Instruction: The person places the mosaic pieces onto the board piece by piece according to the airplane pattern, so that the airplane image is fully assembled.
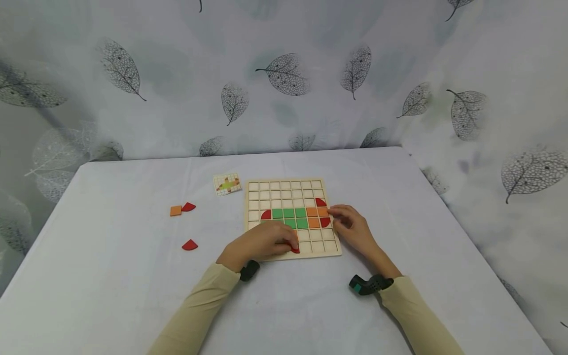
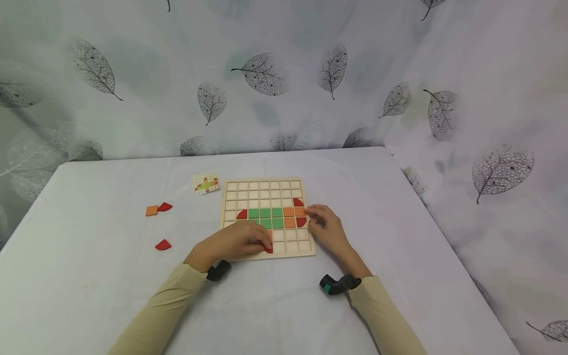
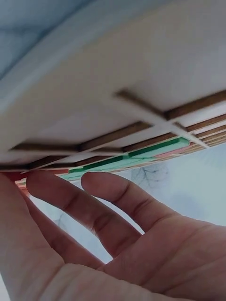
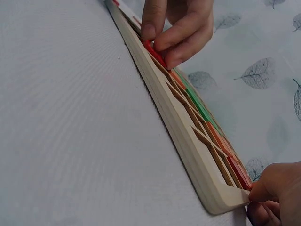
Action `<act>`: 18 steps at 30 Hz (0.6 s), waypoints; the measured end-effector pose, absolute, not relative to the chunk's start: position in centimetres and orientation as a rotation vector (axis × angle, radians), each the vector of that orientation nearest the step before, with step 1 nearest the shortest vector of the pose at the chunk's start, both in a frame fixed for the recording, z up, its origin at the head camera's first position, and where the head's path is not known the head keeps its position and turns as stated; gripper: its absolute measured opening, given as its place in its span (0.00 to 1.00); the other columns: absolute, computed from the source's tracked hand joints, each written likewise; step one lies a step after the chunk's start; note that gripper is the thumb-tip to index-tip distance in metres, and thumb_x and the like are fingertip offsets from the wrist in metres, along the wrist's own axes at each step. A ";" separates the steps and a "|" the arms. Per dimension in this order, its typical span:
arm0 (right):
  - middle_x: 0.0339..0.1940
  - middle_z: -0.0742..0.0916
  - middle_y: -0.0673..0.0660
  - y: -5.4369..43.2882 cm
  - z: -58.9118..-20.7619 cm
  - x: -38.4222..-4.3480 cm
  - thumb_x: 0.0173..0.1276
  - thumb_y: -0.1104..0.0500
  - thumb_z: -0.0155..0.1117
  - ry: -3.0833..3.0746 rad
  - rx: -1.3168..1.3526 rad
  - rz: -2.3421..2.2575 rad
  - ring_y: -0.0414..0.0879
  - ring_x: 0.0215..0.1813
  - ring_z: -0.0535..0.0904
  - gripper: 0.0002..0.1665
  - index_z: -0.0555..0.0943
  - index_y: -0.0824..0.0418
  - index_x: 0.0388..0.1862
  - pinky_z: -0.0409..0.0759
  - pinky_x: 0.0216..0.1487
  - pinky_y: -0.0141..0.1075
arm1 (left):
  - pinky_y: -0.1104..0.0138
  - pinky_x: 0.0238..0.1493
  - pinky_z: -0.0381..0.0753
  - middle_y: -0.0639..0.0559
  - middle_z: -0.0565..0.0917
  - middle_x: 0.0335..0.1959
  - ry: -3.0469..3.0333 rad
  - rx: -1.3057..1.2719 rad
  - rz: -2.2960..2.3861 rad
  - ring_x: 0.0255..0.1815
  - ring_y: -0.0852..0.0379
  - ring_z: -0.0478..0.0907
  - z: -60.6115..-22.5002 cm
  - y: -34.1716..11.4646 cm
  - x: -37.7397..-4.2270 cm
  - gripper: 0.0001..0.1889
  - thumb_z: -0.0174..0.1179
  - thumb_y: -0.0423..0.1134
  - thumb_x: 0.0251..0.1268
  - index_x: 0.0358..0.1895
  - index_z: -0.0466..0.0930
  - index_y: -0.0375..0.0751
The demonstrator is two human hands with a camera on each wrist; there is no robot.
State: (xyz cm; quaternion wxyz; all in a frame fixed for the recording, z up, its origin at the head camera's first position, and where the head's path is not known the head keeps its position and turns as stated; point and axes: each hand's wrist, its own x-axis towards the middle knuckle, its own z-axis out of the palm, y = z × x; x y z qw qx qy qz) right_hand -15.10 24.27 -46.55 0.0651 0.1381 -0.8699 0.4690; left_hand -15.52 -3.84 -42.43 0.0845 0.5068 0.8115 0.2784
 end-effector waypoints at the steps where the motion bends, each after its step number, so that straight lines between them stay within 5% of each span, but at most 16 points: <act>1: 0.58 0.80 0.63 24.3 -46.6 -15.1 0.65 0.72 0.58 -2.626 0.417 1.414 0.54 0.55 0.77 0.19 0.80 0.69 0.55 0.73 0.48 0.22 | 0.69 0.52 0.76 0.56 0.85 0.40 2.428 1.522 0.822 0.45 0.61 0.79 -42.4 -3.7 -15.5 0.05 0.62 0.32 0.65 0.39 0.86 0.44; 18: 0.57 0.80 0.64 24.4 -46.7 -15.2 0.65 0.72 0.58 -2.620 0.432 1.404 0.55 0.55 0.77 0.19 0.81 0.69 0.55 0.73 0.48 0.21 | 0.70 0.47 0.78 0.58 0.84 0.40 2.577 1.414 0.787 0.42 0.62 0.79 -42.5 -4.5 -15.1 0.06 0.62 0.33 0.64 0.40 0.86 0.45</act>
